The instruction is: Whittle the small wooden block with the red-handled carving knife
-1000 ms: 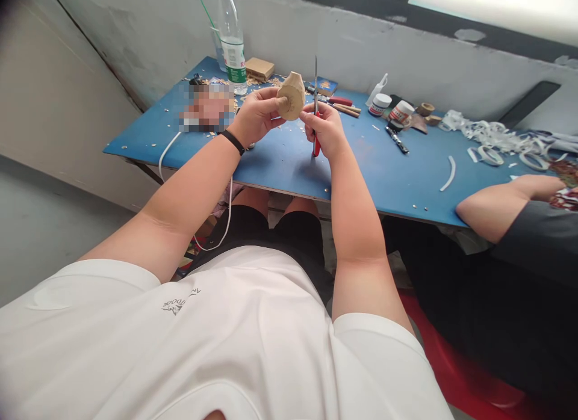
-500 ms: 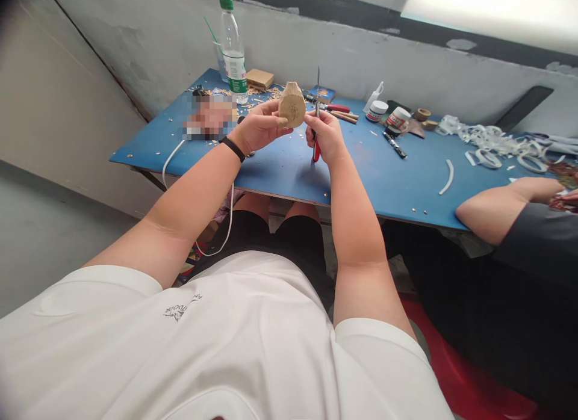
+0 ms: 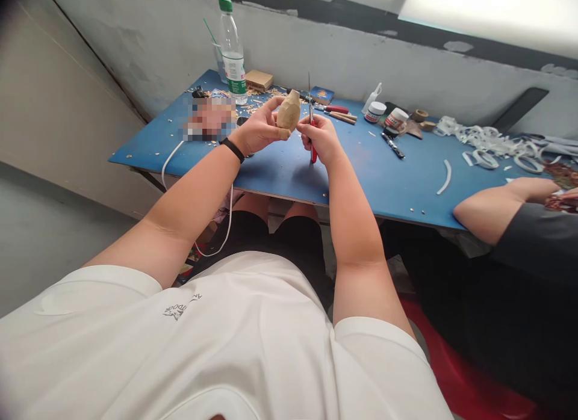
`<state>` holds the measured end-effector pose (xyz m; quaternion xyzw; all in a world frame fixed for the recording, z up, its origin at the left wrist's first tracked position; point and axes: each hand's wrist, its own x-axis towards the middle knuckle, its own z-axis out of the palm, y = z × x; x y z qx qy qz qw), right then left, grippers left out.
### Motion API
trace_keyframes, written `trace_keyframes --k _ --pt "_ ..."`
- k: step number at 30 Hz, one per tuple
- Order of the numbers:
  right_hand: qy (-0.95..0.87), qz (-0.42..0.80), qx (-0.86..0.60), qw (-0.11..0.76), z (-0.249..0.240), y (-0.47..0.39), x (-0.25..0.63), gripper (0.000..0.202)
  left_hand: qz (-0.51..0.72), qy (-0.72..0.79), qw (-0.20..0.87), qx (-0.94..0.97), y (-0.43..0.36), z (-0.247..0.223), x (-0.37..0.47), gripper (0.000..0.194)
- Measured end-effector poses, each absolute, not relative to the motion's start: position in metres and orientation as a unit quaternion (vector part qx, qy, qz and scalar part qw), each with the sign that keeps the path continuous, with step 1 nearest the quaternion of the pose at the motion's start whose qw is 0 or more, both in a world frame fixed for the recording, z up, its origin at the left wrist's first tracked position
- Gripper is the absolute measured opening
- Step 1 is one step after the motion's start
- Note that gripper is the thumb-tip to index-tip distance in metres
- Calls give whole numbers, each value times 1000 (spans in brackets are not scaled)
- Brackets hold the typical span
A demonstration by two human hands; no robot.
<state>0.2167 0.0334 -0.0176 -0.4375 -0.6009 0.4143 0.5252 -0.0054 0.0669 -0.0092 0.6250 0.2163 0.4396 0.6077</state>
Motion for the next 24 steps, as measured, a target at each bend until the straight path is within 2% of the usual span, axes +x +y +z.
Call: trace_keyframes --k 5,7,11,14,17,22,24 --pt "-618 401 -432 521 -19 31 214 79 420 229 625 617 65 -9 -4 117" --pt "-627 387 -427 524 -21 32 214 87 416 232 628 616 66 -10 -5 120" --pt "-657 320 -440 521 -25 33 217 92 424 237 639 597 72 -17 -5 109" --pt "-706 196 -458 503 -28 36 219 81 448 241 640 576 77 -21 -5 90" --pt "-750 94 -481 444 -31 38 220 62 442 257 634 580 79 -20 -7 75" --pt "-787 49 -518 331 -34 39 212 36 408 281 643 584 69 -12 -10 74" --pt "-786 29 -535 308 -38 40 208 33 396 305 627 597 64 -9 -11 78"
